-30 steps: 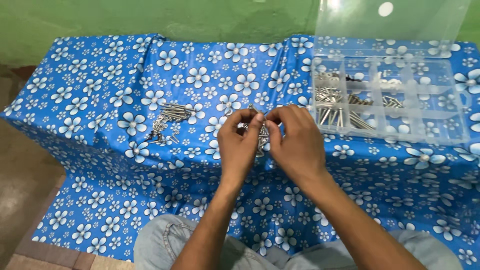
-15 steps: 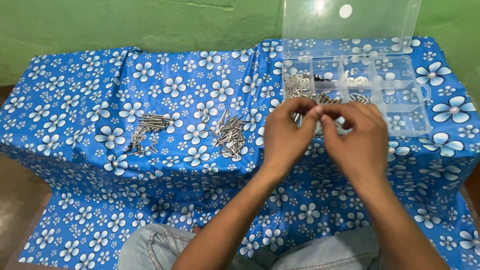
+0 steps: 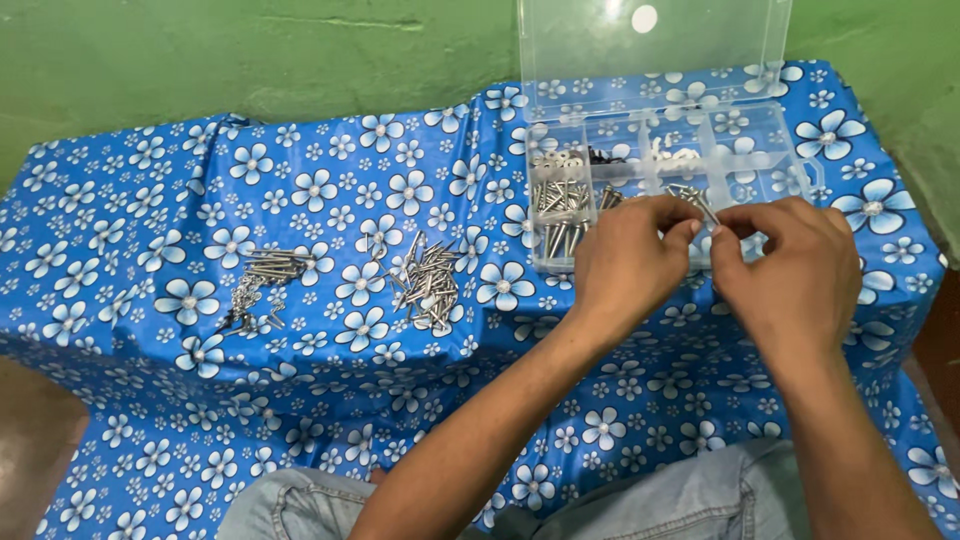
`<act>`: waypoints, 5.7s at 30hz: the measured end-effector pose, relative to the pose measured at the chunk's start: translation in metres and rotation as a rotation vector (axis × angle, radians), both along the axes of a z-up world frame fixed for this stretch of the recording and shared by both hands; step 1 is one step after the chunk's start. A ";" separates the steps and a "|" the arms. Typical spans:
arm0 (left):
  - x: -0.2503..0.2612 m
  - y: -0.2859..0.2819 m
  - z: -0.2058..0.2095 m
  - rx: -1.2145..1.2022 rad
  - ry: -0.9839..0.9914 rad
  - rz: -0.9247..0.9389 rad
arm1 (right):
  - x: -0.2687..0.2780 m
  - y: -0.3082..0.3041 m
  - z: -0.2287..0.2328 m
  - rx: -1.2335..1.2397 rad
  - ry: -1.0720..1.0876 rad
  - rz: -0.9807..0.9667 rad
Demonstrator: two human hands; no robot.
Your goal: The person sorts various metal screws, nails, and fasteners by picking them up from a pile on a blue floral surface and placing them into the compartments of a clear plastic organizer box.
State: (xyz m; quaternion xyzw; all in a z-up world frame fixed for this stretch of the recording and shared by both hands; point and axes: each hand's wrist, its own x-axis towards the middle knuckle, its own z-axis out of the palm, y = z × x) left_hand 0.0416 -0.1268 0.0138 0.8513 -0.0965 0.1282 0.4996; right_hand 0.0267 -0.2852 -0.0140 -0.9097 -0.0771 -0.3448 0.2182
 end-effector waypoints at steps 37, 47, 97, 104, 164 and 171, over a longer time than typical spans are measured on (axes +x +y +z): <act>-0.072 0.227 -0.027 0.208 -0.310 0.572 | -0.020 0.235 0.010 -0.080 -0.041 0.370; -0.059 0.277 -0.038 0.172 -0.327 0.715 | 0.016 0.327 -0.011 -0.172 -0.021 0.487; -0.030 0.245 -0.080 -0.533 -0.046 0.205 | 0.045 0.253 0.024 0.317 0.423 0.773; -0.032 0.215 -0.069 -0.568 0.019 0.049 | 0.045 0.214 0.029 0.323 0.431 0.856; -0.046 0.088 0.003 0.059 -0.030 0.175 | 0.021 0.033 0.029 0.229 0.368 0.262; -0.059 0.142 -0.005 0.021 -0.068 0.269 | 0.014 0.104 0.035 0.208 0.317 0.430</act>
